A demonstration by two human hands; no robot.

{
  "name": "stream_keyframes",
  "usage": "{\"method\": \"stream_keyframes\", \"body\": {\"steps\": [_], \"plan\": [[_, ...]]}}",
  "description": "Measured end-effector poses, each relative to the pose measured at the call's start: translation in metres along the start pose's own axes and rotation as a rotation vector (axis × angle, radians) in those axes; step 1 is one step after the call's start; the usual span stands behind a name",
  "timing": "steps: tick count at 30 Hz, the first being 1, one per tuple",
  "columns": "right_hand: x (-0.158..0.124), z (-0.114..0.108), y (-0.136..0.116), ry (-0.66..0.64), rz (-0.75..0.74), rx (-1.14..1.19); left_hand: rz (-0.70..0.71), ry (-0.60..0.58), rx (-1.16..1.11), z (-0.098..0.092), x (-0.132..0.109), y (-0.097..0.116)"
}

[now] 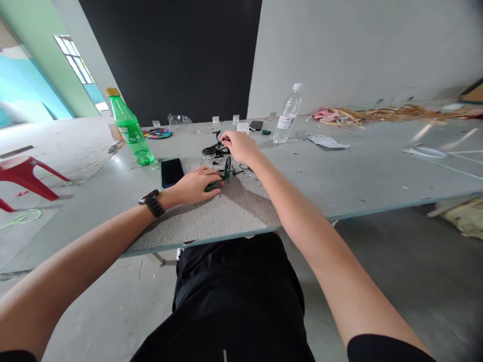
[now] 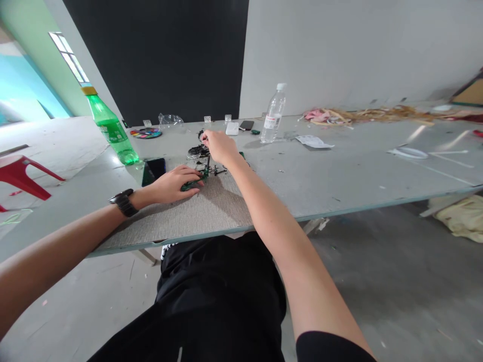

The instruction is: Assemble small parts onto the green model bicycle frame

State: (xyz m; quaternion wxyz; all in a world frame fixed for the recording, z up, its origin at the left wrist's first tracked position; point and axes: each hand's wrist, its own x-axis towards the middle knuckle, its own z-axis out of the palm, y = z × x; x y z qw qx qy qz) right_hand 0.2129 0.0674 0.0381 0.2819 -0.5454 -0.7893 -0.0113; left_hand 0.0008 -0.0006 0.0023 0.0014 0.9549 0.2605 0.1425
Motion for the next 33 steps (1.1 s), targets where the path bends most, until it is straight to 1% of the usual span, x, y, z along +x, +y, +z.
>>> {"method": "stream_keyframes", "body": {"steps": [5, 7, 10, 13, 15, 20, 24, 27, 29, 31, 33], "plan": [[0.0, -0.001, -0.004, -0.026, -0.034, 0.021, -0.013, 0.011, -0.007, 0.001, -0.001, 0.0], [0.0, -0.002, -0.006, -0.058, -0.042, 0.047, -0.035, 0.045, -0.027, 0.003, -0.002, 0.001], [-0.002, -0.005, -0.011, -0.106, -0.112, 0.114, -0.108, 0.123, -0.044, 0.005, -0.003, 0.001], [-0.005, -0.007, -0.015, -0.147, -0.184, 0.181, -0.161, 0.14, -0.054, 0.006, -0.003, 0.002], [-0.006, -0.008, -0.017, -0.147, -0.191, 0.196, -0.181, 0.148, -0.075, 0.007, -0.003, 0.003], [-0.007, -0.009, -0.019, -0.151, -0.199, 0.175, -0.233, 0.229, -0.082, 0.009, -0.001, 0.0], [-0.006, -0.006, -0.019, -0.16, -0.237, 0.164, -0.253, 0.227, -0.068, 0.011, 0.0, -0.002], [-0.004, -0.005, -0.011, -0.14, -0.196, 0.144, -0.269, 0.249, -0.062, 0.011, 0.0, -0.002], [-0.002, -0.005, -0.002, -0.112, -0.127, 0.108, -0.274, 0.263, -0.067, 0.012, 0.0, -0.003], [0.0, -0.005, 0.011, -0.101, -0.033, 0.019, -0.273, 0.271, -0.076, 0.012, 0.0, -0.003], [0.001, -0.004, 0.022, -0.149, 0.038, -0.095, -0.269, 0.275, -0.08, 0.013, 0.0, -0.004]]}}
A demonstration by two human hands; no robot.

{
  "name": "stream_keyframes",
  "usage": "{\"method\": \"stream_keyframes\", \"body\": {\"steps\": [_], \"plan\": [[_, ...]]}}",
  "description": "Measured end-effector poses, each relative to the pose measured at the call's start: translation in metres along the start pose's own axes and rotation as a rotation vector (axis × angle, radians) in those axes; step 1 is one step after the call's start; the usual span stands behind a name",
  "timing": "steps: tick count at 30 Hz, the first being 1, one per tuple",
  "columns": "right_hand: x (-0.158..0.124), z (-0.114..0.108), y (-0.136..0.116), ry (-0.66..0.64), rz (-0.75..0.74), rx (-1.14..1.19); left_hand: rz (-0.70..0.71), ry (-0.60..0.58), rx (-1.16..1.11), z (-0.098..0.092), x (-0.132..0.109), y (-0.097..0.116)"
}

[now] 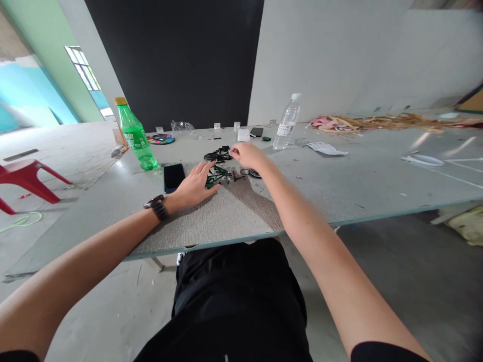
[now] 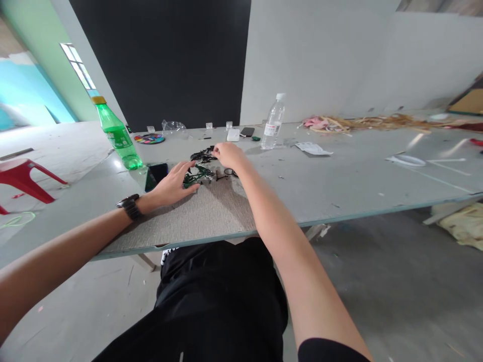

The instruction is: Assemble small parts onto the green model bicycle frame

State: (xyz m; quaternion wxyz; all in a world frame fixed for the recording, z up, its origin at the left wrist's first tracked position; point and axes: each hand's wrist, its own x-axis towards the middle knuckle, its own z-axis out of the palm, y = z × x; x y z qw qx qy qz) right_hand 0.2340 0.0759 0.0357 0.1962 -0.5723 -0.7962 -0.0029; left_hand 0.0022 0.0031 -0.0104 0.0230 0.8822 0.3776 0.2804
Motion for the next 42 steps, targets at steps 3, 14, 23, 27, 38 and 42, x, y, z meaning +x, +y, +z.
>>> {"method": "stream_keyframes", "body": {"steps": [3, 14, 23, 27, 38, 42], "plan": [[0.003, 0.004, 0.011, -0.167, 0.072, -0.082, -0.002, -0.007, 0.005, 0.0, 0.0, 0.0], [0.011, 0.014, 0.021, -0.353, 0.045, 0.005, 0.018, 0.062, -0.047, -0.004, 0.001, 0.005], [0.009, 0.012, 0.018, -0.372, 0.017, -0.025, 0.017, 0.194, -0.112, -0.009, 0.003, 0.006], [0.008, 0.003, 0.023, -0.331, 0.068, -0.05, -0.036, 0.188, -0.135, -0.009, 0.003, 0.005], [-0.004, -0.018, 0.021, -0.444, 0.278, -0.177, -0.044, 0.17, -0.101, -0.005, 0.004, 0.004], [-0.003, -0.011, 0.012, -0.224, 0.071, 0.054, -0.075, 0.143, 0.081, -0.002, 0.004, 0.001]]}}
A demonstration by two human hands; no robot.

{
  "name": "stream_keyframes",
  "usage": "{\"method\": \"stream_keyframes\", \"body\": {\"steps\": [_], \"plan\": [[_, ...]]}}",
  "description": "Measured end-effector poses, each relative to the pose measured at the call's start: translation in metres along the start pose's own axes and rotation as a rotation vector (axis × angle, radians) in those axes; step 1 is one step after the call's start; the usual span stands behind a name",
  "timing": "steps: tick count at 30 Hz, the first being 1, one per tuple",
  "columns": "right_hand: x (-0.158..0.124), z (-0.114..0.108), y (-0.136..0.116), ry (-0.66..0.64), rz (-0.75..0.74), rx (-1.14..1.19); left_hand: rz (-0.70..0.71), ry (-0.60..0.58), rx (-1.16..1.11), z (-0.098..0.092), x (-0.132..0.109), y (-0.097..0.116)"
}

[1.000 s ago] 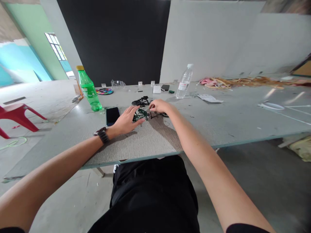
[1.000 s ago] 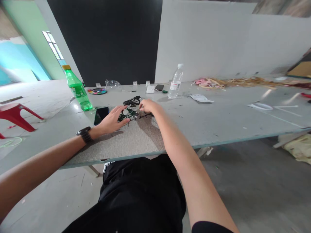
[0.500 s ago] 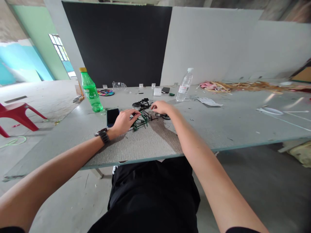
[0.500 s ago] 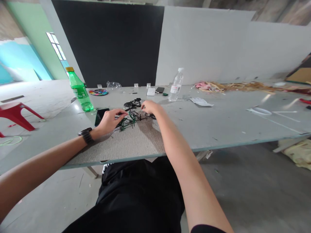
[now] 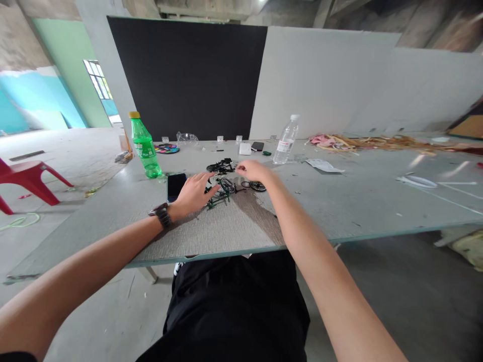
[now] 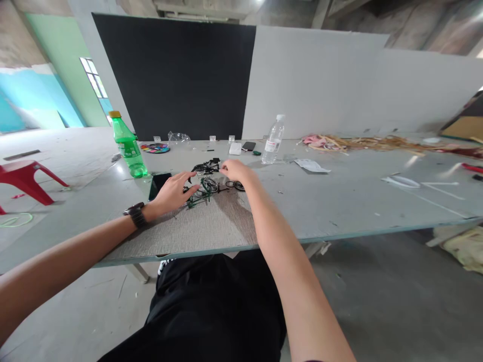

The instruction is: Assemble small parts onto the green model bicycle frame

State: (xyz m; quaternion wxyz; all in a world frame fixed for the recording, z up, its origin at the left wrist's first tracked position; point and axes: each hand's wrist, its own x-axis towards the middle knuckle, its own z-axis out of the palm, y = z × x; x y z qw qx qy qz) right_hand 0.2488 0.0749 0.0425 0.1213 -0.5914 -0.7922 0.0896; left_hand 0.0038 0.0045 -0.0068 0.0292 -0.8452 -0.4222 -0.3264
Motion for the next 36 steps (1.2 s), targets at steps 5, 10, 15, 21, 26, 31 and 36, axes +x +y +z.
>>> {"method": "stream_keyframes", "body": {"steps": [5, 10, 15, 21, 26, 31, 36], "plan": [[0.0, 0.014, -0.029, 0.132, -0.439, 0.362, 0.0, -0.056, 0.055, 0.0, 0.0, 0.002], [0.007, 0.025, -0.034, 0.178, -0.496, 0.401, 0.026, -0.084, -0.027, -0.004, 0.0, 0.004], [0.019, 0.028, -0.002, 0.403, -0.29, 0.359, 0.029, -0.127, -0.078, -0.004, -0.001, 0.002], [0.019, 0.031, 0.019, 0.358, 0.083, -0.056, 0.001, -0.243, -0.137, -0.002, -0.002, 0.0], [0.023, 0.037, 0.021, 0.289, 0.168, -0.215, -0.007, -0.305, -0.09, -0.004, -0.003, 0.0], [0.025, 0.036, 0.025, 0.221, 0.172, -0.201, 0.041, -0.328, -0.013, -0.004, -0.003, 0.001], [0.019, 0.028, 0.023, 0.203, 0.153, -0.189, 0.006, -0.271, -0.04, -0.001, -0.003, 0.002]]}}
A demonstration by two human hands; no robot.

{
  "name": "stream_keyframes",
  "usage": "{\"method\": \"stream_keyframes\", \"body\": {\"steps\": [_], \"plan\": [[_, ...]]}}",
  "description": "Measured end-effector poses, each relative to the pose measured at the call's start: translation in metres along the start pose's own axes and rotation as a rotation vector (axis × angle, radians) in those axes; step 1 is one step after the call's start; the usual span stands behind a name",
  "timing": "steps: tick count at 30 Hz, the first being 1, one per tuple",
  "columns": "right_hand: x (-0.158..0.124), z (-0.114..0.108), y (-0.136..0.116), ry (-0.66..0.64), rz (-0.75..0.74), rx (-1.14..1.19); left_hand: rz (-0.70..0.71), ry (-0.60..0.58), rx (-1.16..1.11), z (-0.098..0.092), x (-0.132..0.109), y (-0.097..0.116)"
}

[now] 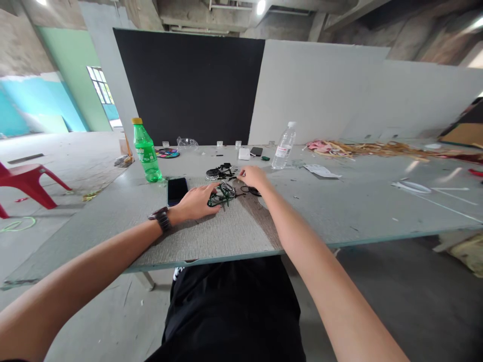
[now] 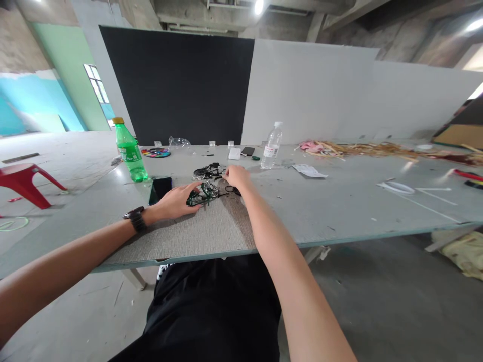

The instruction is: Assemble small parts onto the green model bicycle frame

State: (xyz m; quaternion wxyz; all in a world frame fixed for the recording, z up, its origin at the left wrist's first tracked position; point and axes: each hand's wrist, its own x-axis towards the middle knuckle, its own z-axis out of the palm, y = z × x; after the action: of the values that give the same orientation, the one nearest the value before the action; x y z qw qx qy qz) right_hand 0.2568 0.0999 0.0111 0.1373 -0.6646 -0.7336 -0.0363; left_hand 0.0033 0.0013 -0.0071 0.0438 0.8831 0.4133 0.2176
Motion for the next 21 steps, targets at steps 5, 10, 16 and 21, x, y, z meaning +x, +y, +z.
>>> {"method": "stream_keyframes", "body": {"steps": [5, 10, 16, 21], "plan": [[-0.004, -0.009, -0.007, 0.061, -0.091, 0.059, -0.026, 0.138, -0.188, 0.002, 0.002, -0.004], [-0.005, -0.009, -0.014, 0.088, -0.266, 0.176, -0.096, 0.293, -0.424, -0.002, 0.004, -0.004], [-0.001, -0.005, -0.012, 0.046, -0.344, 0.244, -0.268, 0.281, -1.129, -0.009, 0.008, -0.001], [-0.003, -0.008, -0.009, -0.019, -0.304, 0.255, -0.461, 0.224, -1.448, -0.01, 0.011, -0.002]]}}
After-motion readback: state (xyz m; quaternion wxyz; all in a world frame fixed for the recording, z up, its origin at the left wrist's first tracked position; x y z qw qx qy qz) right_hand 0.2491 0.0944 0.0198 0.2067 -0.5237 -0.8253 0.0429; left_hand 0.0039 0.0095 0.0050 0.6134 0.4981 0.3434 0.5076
